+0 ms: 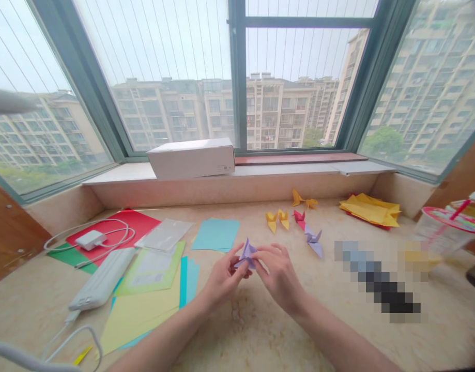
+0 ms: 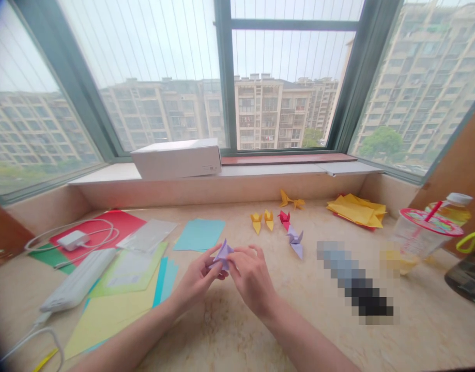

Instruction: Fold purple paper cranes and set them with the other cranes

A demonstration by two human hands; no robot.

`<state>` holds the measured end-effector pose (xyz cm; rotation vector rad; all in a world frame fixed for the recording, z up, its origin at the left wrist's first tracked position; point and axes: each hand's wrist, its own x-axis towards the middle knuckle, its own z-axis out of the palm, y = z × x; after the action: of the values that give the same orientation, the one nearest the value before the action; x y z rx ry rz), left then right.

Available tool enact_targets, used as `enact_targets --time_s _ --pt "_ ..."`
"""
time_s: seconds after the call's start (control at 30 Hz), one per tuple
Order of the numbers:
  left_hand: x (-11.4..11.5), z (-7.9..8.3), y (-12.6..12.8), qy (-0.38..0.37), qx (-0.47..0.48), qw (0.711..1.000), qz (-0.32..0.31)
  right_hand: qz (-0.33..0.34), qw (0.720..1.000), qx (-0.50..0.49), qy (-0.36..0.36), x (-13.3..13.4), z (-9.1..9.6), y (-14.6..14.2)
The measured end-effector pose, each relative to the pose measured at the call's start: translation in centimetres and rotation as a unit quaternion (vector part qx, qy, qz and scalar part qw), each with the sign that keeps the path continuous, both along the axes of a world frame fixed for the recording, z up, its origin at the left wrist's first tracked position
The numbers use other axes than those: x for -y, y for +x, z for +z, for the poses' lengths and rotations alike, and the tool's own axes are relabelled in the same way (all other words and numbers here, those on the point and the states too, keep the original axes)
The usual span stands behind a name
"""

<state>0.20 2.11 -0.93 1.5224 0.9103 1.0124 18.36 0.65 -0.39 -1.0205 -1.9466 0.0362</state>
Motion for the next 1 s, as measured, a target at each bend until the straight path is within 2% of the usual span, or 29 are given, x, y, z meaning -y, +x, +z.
enact_targets --time_s 0.23,0.63,0.83,1.0 --pt "0.4 0.4 0.2 -0.008 0.057 0.998 -0.021 0.02 0.999 0.026 -0.011 0.3 0.2 0.2" --pt "0.3 -0.1 0.4 0.027 0.045 0.998 -0.032 0.003 0.999 0.039 -0.007 0.5 0.4 0.5" --pt "-0.3 -0.6 0.4 0.019 0.048 0.998 -0.02 -0.019 1.0 0.003 0.014 0.4 0.4 0.5" --pt "-0.2 0.0 0.4 0.006 0.066 0.998 -0.012 -0.053 0.997 -0.043 0.021 0.1 -0.2 0.5"
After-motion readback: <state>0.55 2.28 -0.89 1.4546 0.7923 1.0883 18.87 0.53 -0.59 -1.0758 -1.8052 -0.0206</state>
